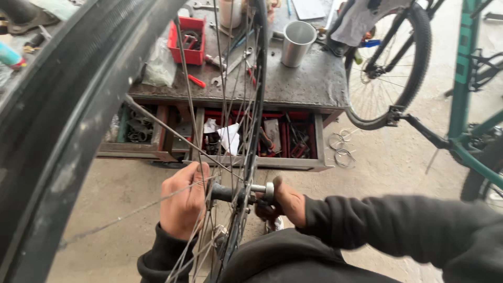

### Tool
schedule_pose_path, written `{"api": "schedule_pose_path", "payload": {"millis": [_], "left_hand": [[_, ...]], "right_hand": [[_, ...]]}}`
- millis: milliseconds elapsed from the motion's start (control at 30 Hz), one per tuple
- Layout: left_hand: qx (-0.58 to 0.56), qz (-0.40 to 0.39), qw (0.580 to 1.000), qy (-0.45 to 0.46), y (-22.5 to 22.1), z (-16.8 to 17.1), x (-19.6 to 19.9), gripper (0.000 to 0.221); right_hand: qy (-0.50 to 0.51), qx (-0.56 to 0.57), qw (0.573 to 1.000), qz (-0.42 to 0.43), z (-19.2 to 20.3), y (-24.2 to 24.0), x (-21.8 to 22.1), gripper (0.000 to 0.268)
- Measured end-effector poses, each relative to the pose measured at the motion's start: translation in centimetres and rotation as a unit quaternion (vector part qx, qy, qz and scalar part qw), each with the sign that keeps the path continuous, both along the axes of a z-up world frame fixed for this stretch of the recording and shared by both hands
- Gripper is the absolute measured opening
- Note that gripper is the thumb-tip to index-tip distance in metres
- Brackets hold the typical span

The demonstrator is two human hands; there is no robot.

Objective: The person uses a socket wrench and a screwdriver to loosen and tighten components on the hub of a bicycle wheel while holding the wheel by hand.

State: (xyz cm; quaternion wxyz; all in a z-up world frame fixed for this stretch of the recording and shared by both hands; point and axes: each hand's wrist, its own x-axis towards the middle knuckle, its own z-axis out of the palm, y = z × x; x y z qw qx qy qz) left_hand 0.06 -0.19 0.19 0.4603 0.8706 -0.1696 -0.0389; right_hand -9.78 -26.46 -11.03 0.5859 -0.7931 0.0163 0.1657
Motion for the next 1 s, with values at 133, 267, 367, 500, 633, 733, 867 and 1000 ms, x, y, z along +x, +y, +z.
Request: {"api": "schedule_pose_path", "payload": {"millis": [133, 267, 367, 500, 633, 733, 867, 1000], "left_hand": [[-0.020, 0.005, 1.000, -0.016, 0.1, 0.5, -0.2, 0.050], [-0.052, 0.023, 0.998, 0.000, 0.0, -0.6, 0.0, 0.052], [-0.039, 0.039, 0.998, -0.001, 0.1, -0.2, -0.1, 0.050], [-0.023, 0.020, 0.999, 0.013, -0.1, 0.3, 0.1, 0.051], [-0.037, 0.019, 0.999, -0.002, -0.5, -0.5, 0.4, 0.052], [-0.046, 0.021, 0.999, 0.000, -0.4, -0.5, 0.5, 0.053], [-0.044, 0.024, 0.999, 0.005, -0.4, -0.9, 0.4, 0.053], [-0.043, 0.018, 0.999, -0.004, -1.4, 0.4, -0.2, 0.053]], "right_hand": [[-0.341, -0.175, 0.912, 0.143, 8.6, -2.0, 5.6, 0.083], [-0.603, -0.283, 0.717, 0.205, 12.4, -2.7, 8.4, 0.065], [-0.007, 0.058, 0.998, -0.019, 1.2, 0.2, 0.2, 0.076], [0.025, 0.243, 0.967, -0.073, 0.6, -2.1, 2.5, 0.042], [-0.588, -0.315, 0.724, 0.174, 14.6, -3.1, 7.8, 0.066], [-0.477, -0.190, 0.845, 0.150, 5.9, -2.6, 5.8, 0.066], [-0.009, 0.156, 0.982, 0.110, 1.9, -2.0, 1.0, 0.090], [-0.508, -0.375, 0.744, 0.220, 11.9, -4.3, 6.9, 0.082]]}}
